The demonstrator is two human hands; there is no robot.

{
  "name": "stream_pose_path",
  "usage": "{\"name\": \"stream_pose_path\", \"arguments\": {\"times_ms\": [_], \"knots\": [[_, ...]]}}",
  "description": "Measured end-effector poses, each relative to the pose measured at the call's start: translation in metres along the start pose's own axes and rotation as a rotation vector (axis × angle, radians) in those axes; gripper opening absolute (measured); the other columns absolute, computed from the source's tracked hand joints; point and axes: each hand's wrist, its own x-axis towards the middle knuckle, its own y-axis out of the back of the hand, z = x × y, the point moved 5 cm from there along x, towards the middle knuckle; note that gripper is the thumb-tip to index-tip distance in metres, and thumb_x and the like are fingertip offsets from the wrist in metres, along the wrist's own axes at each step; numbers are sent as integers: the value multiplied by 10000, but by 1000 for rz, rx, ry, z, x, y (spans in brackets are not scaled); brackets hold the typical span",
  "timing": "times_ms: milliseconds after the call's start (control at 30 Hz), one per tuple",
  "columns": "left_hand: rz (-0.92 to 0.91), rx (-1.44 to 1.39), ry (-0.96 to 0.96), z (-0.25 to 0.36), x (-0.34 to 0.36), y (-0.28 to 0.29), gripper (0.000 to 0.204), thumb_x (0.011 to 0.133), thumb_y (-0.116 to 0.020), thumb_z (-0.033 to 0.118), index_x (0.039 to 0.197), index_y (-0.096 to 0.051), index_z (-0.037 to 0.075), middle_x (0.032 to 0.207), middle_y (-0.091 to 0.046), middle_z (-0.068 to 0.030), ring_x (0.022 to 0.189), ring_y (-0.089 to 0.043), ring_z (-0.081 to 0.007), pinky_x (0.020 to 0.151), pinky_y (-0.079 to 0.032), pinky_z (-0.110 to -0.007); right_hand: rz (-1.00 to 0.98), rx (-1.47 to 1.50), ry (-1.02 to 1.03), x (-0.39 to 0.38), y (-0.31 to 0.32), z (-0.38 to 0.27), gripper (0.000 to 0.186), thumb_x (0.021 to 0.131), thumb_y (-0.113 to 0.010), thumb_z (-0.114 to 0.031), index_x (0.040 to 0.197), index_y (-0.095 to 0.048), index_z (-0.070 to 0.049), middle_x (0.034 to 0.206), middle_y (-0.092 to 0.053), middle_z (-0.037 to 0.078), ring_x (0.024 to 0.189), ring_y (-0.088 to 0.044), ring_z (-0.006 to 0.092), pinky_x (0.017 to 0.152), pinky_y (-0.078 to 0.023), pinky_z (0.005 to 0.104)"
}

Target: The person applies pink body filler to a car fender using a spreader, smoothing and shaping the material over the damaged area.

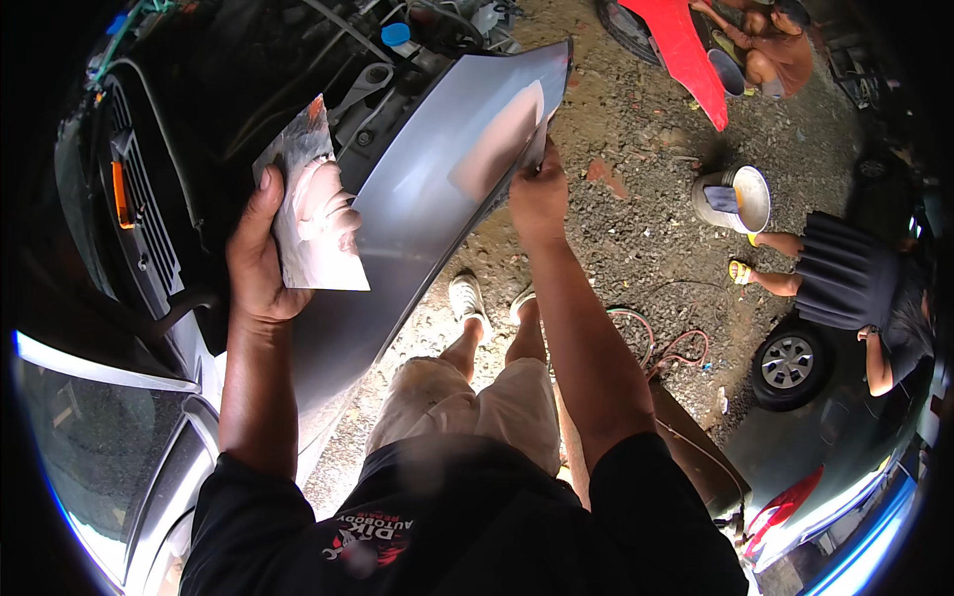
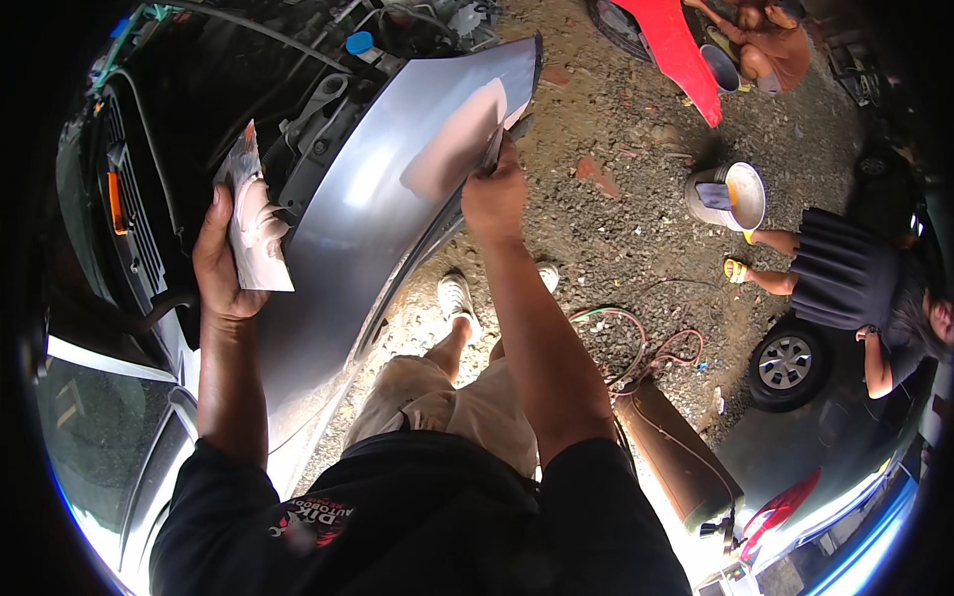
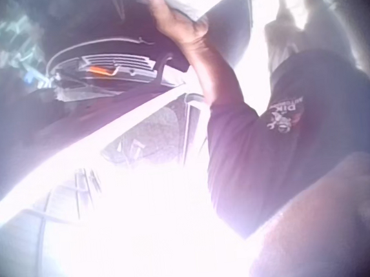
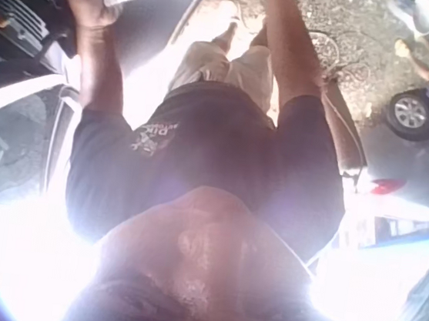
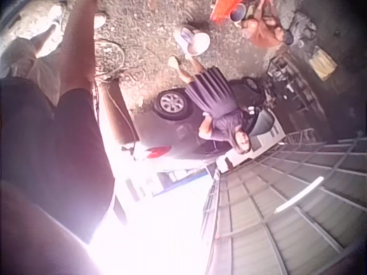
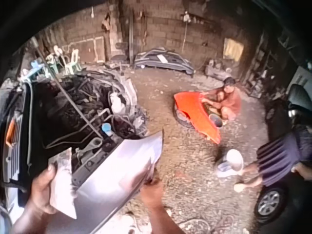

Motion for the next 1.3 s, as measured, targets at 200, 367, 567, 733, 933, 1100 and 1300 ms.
{"name": "stream_pose_path", "arguments": {"times_ms": [200,367,567,733,933,1100,1300], "knots": [[-25,-18,-26,0,2,-4,561,1019,-583,480,1255,-615,-27,982,-701,-129,836,-704,-255,711,-598,-363,25,-20,85,-20,-7,5,674,801,-454,41,1475,-464,8,1307,-640,262,1156,-667,390,987,-522,399],[-45,31,-74,4,3,4,548,1022,-591,471,1253,-620,-24,994,-713,-122,843,-712,-227,725,-603,-342,-3,16,65,-45,-13,-4,679,809,-458,35,1487,-448,9,1355,-604,279,1190,-641,414,997,-518,421],[-8,62,-86,0,5,-5,492,1033,-596,421,1244,-618,-24,993,-712,-126,855,-707,-213,737,-591,-312,-27,-78,78,-76,-1,-12,618,850,-443,44,1467,-460,-1,1090,-721,230,962,-735,332,848,-566,409],[50,148,-80,-8,5,-22,443,1043,-600,368,1239,-613,-29,990,-696,-86,848,-677,-174,748,-566,-287,-79,14,22,-122,48,-37,620,854,-409,68,1472,-444,19,1149,-680,227,940,-708,314,804,-543,357],[4,330,-1,-36,15,-53,496,1023,-595,457,1298,-587,44,1026,-695,-72,892,-685,-187,810,-567,-322,-218,117,705,-173,71,-157,657,845,-597,77,1480,-515,-73,1529,-446,273,1458,-406,441,1173,-384,529],[53,243,79,-56,14,-84,517,1020,-570,516,1303,-602,84,1090,-707,-74,983,-692,-196,880,-571,-349,-222,-104,869,-181,78,-179,558,909,-626,-150,1461,-549,-129,1545,-421,286,1465,-364,500,1153,-362,633],[-3,286,100,-65,19,-109,580,1011,-563,542,1367,-572,83,1182,-694,-103,1056,-690,-237,939,-567,-388,-118,-247,902,-180,85,-168,518,913,-633,-219,1426,-571,-177,1533,-424,294,1446,-366,537,1125,-392,651]]}}
